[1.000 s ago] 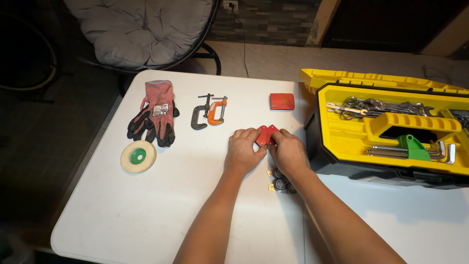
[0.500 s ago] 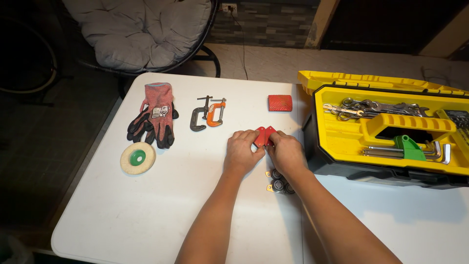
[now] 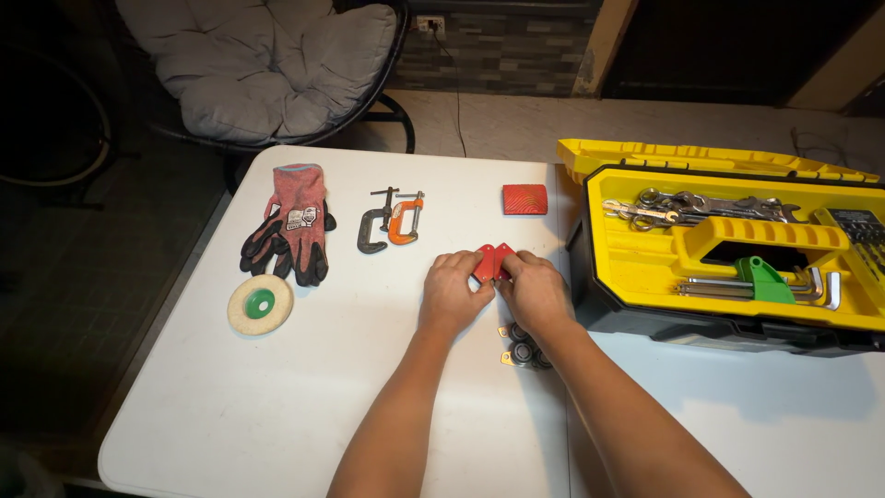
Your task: The person places various tools and items from a white table into a yellow toolbox. They handle a wrench, Allen key set, red plastic pieces, and a clamp, arranging them inside the toolbox compartments.
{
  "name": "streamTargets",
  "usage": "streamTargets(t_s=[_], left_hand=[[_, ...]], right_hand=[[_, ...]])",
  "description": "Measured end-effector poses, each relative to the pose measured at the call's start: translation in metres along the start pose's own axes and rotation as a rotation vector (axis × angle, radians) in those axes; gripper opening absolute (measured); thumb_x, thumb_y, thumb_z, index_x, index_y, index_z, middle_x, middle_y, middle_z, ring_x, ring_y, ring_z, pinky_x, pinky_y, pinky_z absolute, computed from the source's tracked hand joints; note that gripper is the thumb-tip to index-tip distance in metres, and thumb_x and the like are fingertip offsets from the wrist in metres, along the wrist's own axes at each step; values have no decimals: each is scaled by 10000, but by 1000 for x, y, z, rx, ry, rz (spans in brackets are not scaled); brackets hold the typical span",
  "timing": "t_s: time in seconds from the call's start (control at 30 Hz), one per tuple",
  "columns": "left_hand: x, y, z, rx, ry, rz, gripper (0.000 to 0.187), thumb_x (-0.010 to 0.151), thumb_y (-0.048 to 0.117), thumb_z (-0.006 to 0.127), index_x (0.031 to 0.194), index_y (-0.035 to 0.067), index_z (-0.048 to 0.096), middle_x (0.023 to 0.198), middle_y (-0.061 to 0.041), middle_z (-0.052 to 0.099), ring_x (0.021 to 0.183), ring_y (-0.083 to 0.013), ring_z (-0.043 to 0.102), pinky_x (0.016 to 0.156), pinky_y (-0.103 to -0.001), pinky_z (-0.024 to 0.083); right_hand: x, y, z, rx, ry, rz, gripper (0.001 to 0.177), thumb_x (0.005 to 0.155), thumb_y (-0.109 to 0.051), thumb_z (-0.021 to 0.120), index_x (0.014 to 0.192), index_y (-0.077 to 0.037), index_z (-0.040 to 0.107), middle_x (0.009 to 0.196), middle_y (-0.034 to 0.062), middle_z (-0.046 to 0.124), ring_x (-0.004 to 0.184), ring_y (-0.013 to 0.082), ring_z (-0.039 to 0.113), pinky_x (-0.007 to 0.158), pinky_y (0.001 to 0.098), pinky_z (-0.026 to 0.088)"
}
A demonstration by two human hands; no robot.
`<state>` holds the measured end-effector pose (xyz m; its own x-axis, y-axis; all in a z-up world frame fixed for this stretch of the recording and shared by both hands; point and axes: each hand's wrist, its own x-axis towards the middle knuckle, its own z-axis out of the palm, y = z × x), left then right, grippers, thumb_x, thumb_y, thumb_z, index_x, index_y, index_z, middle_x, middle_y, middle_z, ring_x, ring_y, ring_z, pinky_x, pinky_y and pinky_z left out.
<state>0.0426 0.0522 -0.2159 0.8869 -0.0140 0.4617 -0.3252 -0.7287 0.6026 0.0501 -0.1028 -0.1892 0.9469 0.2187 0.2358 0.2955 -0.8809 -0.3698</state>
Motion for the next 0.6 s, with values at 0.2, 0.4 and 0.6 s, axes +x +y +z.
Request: streamTargets(t_s=[0.2, 0.4, 0.6], left_hand=[[-1, 1, -1, -1, -11, -5, 437, 739, 196, 750, 1138, 19, 721, 1142, -128, 727, 1070, -325, 625, 983, -411, 492], [0, -2, 2, 17, -2, 4, 431, 739, 199, 733, 1130, 18, 724, 1139, -135, 731, 1050, -328, 634, 976, -412, 503], [1, -7, 6, 26, 8, -21, 443, 728, 225, 744, 1124, 27, 734, 1124, -141, 733, 1048, -332, 647, 960, -422, 513]], right_hand=[[4, 4, -5, 49, -50, -13, 280, 800, -167, 745, 1055, -70, 684, 1097, 119, 695, 1058, 361, 647, 920, 471, 509], [3, 6, -4, 57, -56, -45, 246, 806, -172, 733, 1021, -61, 688, 1063, 133, 699, 1062, 362, 644, 927, 465, 509], [5, 9, -1, 74, 1, -138, 241, 812, -162, 724, 1013, -39, 673, 1060, 165, 694, 1045, 375, 650, 928, 464, 509]])
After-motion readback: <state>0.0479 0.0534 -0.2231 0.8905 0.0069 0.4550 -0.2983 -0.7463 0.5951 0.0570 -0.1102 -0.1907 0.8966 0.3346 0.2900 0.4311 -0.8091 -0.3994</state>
